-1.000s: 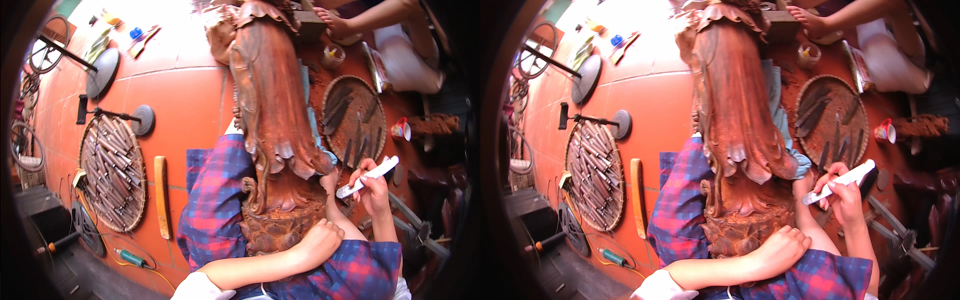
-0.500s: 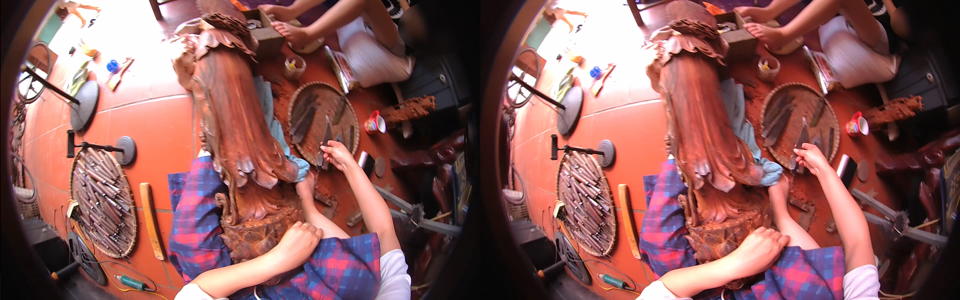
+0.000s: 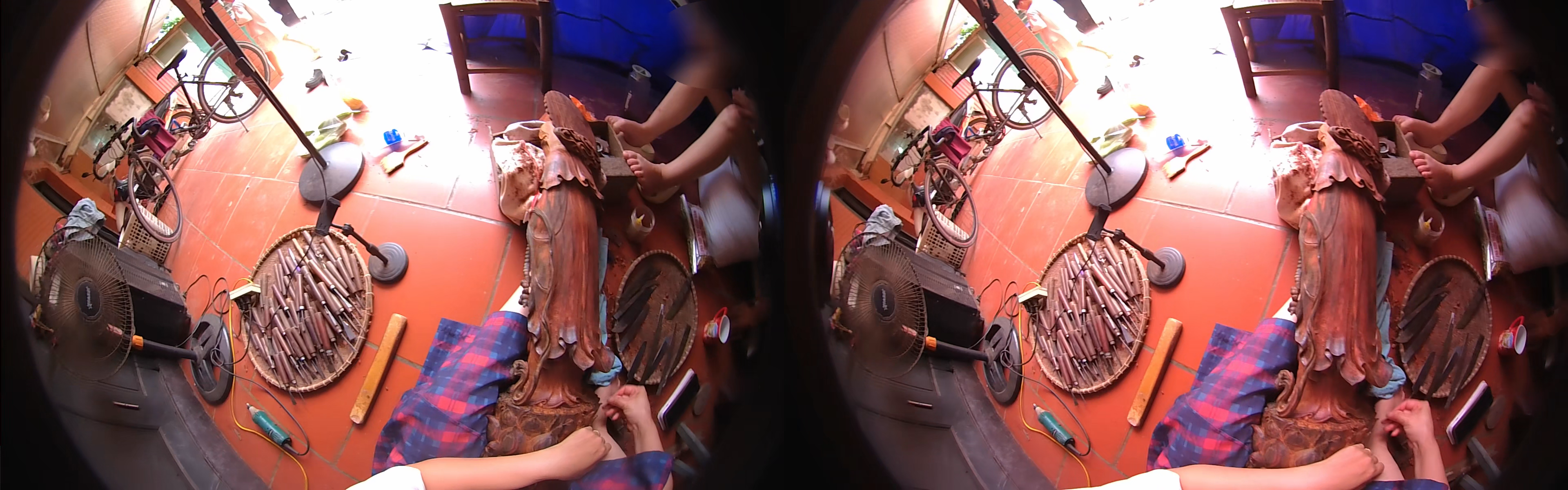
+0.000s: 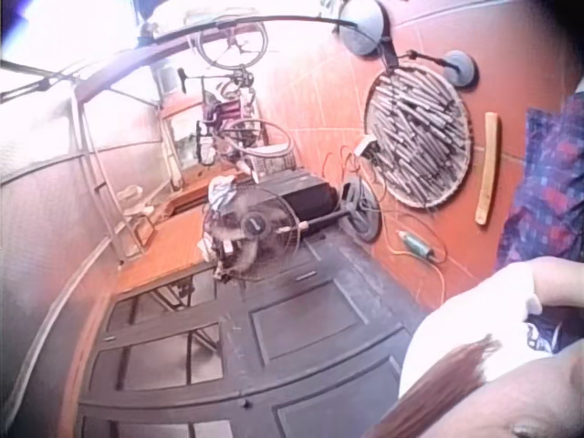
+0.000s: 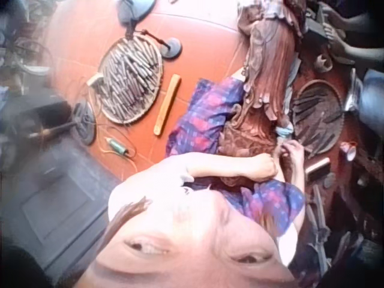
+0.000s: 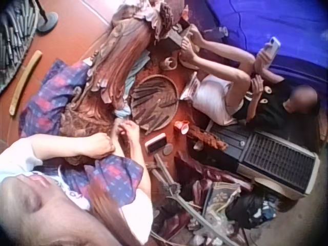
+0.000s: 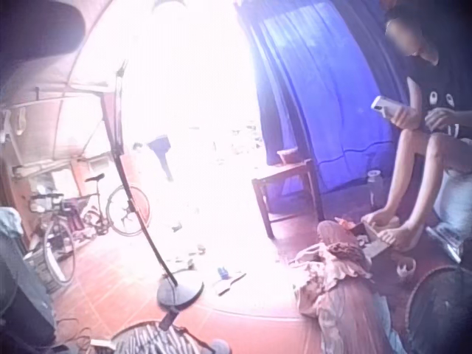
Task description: The person is carving a large wooden sculpture of a figure, using various chisels and a mallet to shape the details. They are sitting on the floor with the sculpture between their legs, carefully removing wood to refine the features of the figure's clothing and hair.
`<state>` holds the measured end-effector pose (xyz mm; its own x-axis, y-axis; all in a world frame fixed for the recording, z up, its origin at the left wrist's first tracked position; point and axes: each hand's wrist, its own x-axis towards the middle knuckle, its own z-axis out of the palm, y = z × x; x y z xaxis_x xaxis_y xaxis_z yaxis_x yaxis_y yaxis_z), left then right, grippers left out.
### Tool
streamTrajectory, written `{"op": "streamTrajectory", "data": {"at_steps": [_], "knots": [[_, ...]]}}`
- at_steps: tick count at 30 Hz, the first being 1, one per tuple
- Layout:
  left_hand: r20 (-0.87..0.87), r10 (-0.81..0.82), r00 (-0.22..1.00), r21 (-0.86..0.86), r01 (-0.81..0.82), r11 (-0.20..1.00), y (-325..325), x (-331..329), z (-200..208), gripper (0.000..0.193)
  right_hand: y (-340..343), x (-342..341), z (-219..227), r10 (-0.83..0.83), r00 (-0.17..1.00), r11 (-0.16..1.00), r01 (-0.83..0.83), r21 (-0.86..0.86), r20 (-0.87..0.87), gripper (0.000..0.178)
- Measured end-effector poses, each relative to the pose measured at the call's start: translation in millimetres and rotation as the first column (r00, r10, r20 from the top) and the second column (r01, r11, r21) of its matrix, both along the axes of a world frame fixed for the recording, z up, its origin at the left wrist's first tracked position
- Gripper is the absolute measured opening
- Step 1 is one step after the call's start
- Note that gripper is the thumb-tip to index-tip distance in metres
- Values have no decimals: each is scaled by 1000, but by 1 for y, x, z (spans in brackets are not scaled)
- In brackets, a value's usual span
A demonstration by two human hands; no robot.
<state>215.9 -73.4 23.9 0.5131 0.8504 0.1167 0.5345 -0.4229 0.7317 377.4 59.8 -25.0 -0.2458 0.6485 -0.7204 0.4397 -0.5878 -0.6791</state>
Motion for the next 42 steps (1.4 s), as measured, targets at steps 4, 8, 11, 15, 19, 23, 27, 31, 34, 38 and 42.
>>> {"op": "streamTrajectory", "data": {"at_steps": [4,8,11,15,19,23,27,31,34,38,42], "knots": [[47,55,997,56,-57,997,-1,12,-14,12,-18,15,-12,-7,1000,983,10,-182,13,49],[87,7,996,5,-8,1000,-1,29,-23,12,-29,28,-10,98,994,989,-94,-116,38,17],[76,21,997,-1,-21,1000,-1,14,-19,12,-26,19,5,111,994,982,-109,-152,3,12],[52,42,998,27,-43,999,-2,9,-11,13,-26,26,5,112,993,985,-117,-126,-42,11],[61,2,998,0,-2,1000,1,5,-3,13,-32,21,13,134,991,986,-131,-101,19,9],[90,10,996,18,-11,1000,0,1,-1,12,-31,27,7,144,989,986,-146,-84,-20,7],[66,19,998,11,-20,1000,2,-11,13,12,-31,24,10,133,985,985,-144,-93,-111,7],[68,24,997,12,-24,1000,2,-13,16,12,-35,15,20,85,988,991,-98,-95,-128,6],[41,-12,999,0,12,1000,3,-14,17,12,-37,17,22,132,986,989,-137,-45,-103,7],[34,-23,999,-19,23,1000,5,-13,18,13,-36,40,3,155,977,984,-165,-60,-149,18],[29,-24,999,-30,25,999,5,-14,17,13,-29,26,17,57,983,983,-86,-162,-176,31]]}}
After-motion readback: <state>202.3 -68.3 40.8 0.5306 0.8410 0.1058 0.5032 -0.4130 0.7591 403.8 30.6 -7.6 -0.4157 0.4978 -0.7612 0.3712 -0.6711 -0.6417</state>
